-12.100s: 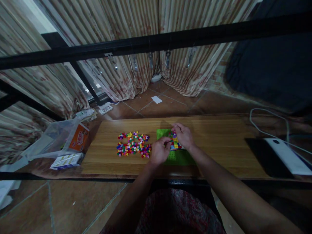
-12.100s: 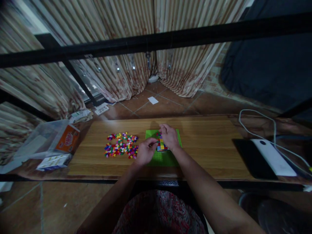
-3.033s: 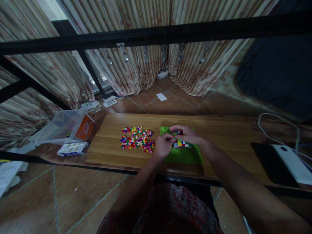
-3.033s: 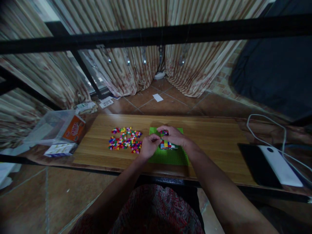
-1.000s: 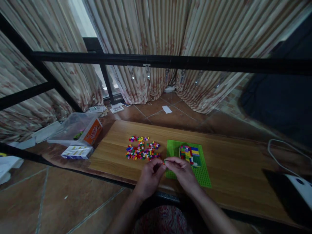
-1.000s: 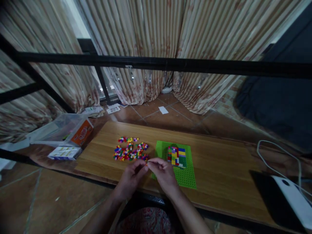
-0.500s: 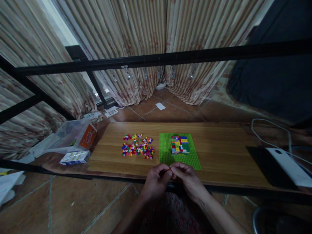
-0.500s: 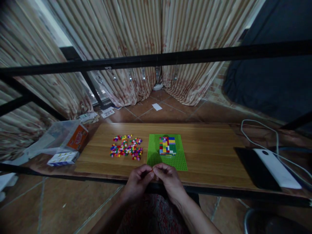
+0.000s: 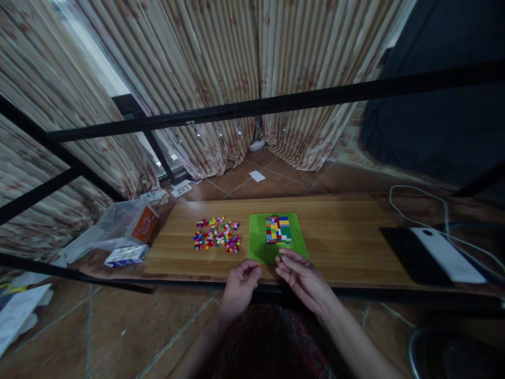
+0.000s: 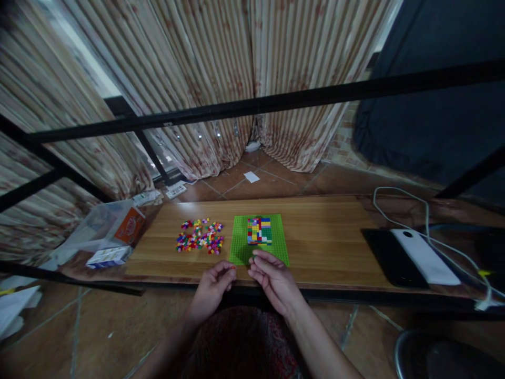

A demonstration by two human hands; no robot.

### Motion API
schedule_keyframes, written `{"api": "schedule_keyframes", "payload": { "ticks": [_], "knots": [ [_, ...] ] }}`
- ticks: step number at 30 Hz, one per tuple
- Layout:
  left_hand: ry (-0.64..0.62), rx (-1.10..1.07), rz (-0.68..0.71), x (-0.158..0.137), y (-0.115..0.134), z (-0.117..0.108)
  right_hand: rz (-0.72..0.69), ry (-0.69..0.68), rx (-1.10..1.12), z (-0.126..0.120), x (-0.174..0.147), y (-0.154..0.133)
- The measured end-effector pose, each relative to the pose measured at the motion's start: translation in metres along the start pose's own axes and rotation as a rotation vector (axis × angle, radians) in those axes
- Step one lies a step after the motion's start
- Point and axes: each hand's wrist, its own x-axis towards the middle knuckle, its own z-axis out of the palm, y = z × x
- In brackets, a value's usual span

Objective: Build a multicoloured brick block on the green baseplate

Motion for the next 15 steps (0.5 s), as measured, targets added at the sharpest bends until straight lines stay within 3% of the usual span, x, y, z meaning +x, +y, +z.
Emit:
{"api": "schedule_keyframes", "payload": {
  "ticks": [8, 15],
  "knots": [
    [0.019, -0.035, -0.032, 0.001, 0.001, 0.012, -0.077, 0.098, -0.112, -0.035, -0.008, -0.011],
    [0.033, -0.087, -0.088, 0.007, -0.009, 0.017, -0.201, 0.166, -0.291, -0.053, 0.006, -0.014]
  ]
}}
